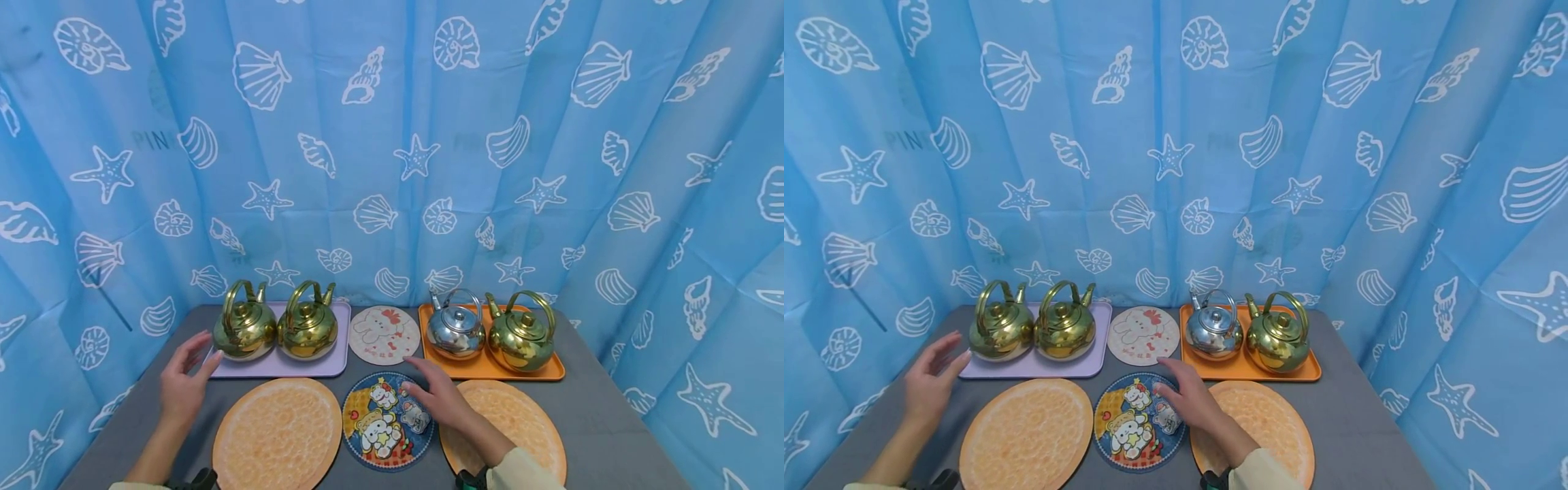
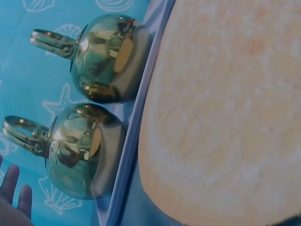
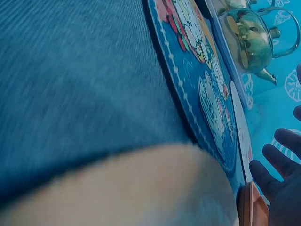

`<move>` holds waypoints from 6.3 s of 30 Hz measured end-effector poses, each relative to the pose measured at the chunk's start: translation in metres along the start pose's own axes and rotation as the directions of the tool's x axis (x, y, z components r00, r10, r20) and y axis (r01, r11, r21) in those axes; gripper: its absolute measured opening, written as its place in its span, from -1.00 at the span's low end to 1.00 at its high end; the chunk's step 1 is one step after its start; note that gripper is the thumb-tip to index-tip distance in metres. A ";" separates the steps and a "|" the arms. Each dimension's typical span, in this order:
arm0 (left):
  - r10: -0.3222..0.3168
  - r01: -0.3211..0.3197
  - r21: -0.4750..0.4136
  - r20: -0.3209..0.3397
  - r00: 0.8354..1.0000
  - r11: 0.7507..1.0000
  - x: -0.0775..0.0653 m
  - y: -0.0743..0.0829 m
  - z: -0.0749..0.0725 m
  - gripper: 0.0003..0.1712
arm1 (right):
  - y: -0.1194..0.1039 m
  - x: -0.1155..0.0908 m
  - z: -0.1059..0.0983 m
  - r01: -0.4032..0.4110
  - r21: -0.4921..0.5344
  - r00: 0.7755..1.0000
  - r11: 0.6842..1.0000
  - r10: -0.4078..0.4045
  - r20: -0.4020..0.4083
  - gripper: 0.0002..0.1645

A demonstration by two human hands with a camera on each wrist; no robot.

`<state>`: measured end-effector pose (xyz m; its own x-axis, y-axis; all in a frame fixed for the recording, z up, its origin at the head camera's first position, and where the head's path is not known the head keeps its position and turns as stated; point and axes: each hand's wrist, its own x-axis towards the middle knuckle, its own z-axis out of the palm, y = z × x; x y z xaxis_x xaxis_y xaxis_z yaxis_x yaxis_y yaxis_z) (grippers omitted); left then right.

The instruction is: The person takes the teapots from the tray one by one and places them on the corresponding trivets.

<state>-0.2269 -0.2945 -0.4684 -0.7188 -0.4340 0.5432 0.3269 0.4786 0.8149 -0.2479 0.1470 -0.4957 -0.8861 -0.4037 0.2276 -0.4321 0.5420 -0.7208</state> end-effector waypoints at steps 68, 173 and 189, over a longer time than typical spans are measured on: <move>-0.222 0.236 -0.081 0.154 0.963 0.968 0.077 0.018 0.036 -0.32 | -0.037 0.081 0.094 -0.141 0.162 0.990 0.977 0.144 -0.008 -0.43; -0.265 0.303 -0.160 0.220 0.939 0.940 0.056 0.041 0.011 -0.45 | -0.039 0.094 0.120 -0.309 0.015 0.933 0.951 0.306 -0.187 -0.70; -0.232 0.288 -0.240 0.235 0.944 0.927 0.036 0.045 0.003 -0.45 | -0.038 0.097 0.120 -0.305 0.002 0.933 0.952 0.299 -0.200 -0.69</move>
<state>-0.2401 -0.2863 -0.4126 -0.8984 -0.3418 0.2758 0.2433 0.1356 0.9604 -0.2971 -0.0010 -0.5252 -0.9895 -0.0675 0.1275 -0.1411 0.6381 -0.7569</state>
